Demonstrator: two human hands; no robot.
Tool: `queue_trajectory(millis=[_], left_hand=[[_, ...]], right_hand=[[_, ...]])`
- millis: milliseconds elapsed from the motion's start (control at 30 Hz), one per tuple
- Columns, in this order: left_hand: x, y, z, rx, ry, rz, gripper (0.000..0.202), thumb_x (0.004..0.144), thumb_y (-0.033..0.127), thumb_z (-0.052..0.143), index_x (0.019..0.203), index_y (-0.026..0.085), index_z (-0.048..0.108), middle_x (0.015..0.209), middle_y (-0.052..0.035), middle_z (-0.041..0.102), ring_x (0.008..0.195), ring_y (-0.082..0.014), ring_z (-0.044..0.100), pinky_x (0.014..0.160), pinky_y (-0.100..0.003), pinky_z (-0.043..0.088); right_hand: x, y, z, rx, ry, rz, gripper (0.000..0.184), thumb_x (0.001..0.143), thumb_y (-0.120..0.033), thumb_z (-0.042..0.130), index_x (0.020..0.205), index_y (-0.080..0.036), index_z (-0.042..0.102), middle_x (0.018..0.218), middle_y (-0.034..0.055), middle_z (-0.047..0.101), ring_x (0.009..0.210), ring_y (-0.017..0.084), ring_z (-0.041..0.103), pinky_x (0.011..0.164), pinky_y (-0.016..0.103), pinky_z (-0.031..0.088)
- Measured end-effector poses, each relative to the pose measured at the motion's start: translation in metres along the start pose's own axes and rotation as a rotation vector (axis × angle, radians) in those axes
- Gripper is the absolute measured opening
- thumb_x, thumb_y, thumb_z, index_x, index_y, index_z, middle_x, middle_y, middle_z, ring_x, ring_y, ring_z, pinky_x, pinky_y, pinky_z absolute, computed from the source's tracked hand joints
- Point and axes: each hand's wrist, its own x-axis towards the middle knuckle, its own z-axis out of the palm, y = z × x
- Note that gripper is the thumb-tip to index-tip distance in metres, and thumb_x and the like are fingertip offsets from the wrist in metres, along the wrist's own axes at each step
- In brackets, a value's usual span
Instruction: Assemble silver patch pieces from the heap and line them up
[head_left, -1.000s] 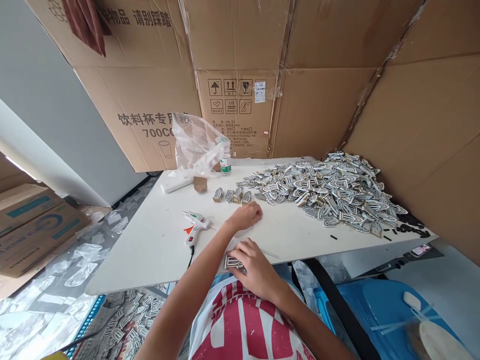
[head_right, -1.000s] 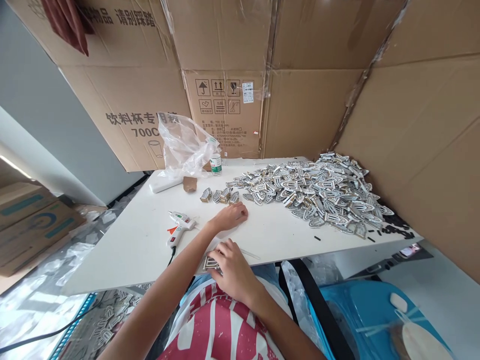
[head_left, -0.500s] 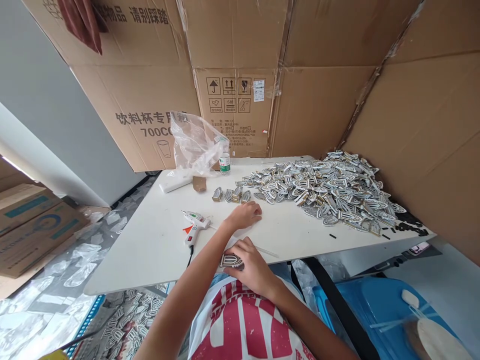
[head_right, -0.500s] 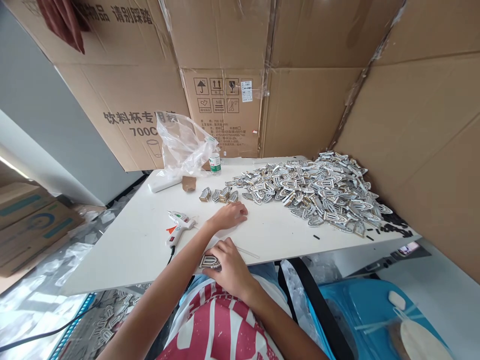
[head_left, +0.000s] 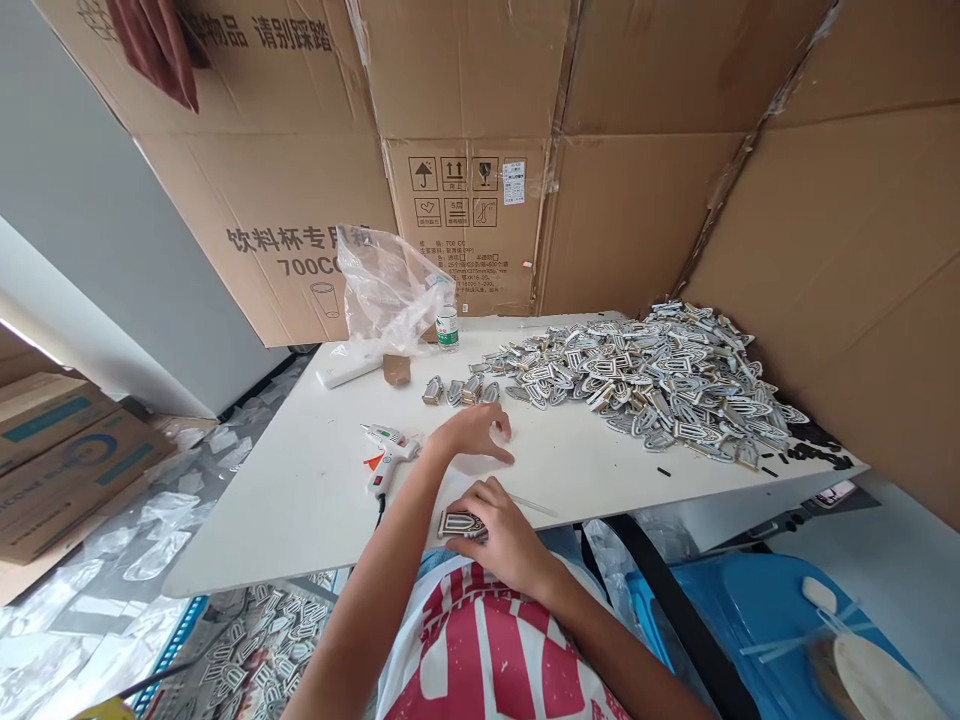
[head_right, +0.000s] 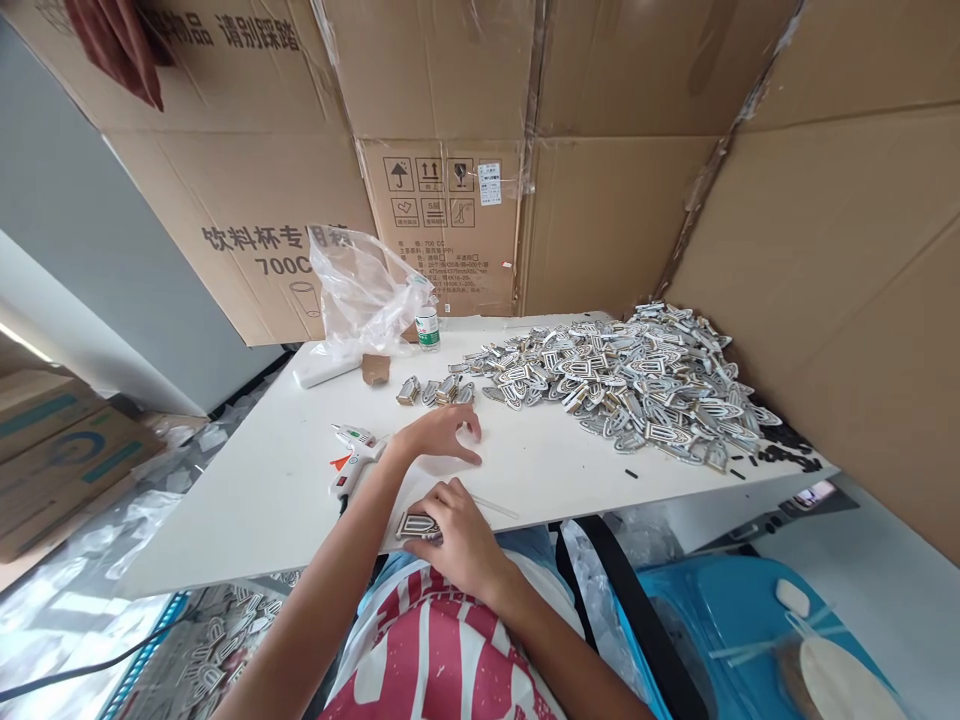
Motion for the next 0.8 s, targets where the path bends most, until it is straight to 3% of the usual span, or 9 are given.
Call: queue_trajectory(millis=[100,367,633,800], left_hand=[[0.0002,-0.0016,0.0011,-0.003,0.001,-0.007,0.045,0.066,0.053,0.098,0.095,0.025,0.078,0.106,-0.0016,0.071,0.092,-0.0201,0.068,0.083,-0.029,0.049],[0.0039,-0.0026,0.0031,-0.079,-0.076,0.008,0.035,0.073,0.046,0.095,0.095,0.025,0.079,0.106,-0.0021,0.071,0.1,-0.0215,0.066,0.083,-0.028,0.046],[0.0064,-0.0076,0.0065,-0.157,-0.117,-0.005,0.034,0.073,0.046,0.093,0.093,0.022,0.079,0.103,-0.004,0.07,0.097,-0.021,0.065,0.082,-0.028,0.047],[0.0065,-0.0055,0.0046,-0.163,-0.141,0.005,0.031,0.074,0.044,0.092,0.09,0.022,0.078,0.098,-0.0033,0.071,0.095,-0.021,0.065,0.078,-0.028,0.046]], right_hand=[[-0.0007,-0.0006,0.0,-0.031,-0.014,-0.006,0.033,0.087,-0.025,0.091,0.116,-0.027,0.075,0.112,0.006,0.069,0.116,0.031,0.062,0.104,0.047,0.056],[-0.0021,0.0044,0.0022,-0.048,0.0,-0.054,0.036,0.089,-0.027,0.089,0.122,-0.026,0.072,0.115,0.0066,0.067,0.116,0.03,0.062,0.104,0.047,0.056],[-0.0029,0.0058,0.0054,-0.016,0.141,-0.107,0.027,0.091,-0.013,0.082,0.112,-0.026,0.071,0.113,0.007,0.065,0.113,0.029,0.062,0.102,0.045,0.057],[-0.0038,0.0056,0.0019,0.018,0.279,-0.109,0.014,0.096,-0.017,0.075,0.107,-0.026,0.072,0.112,0.0067,0.065,0.112,0.027,0.063,0.101,0.044,0.056]])
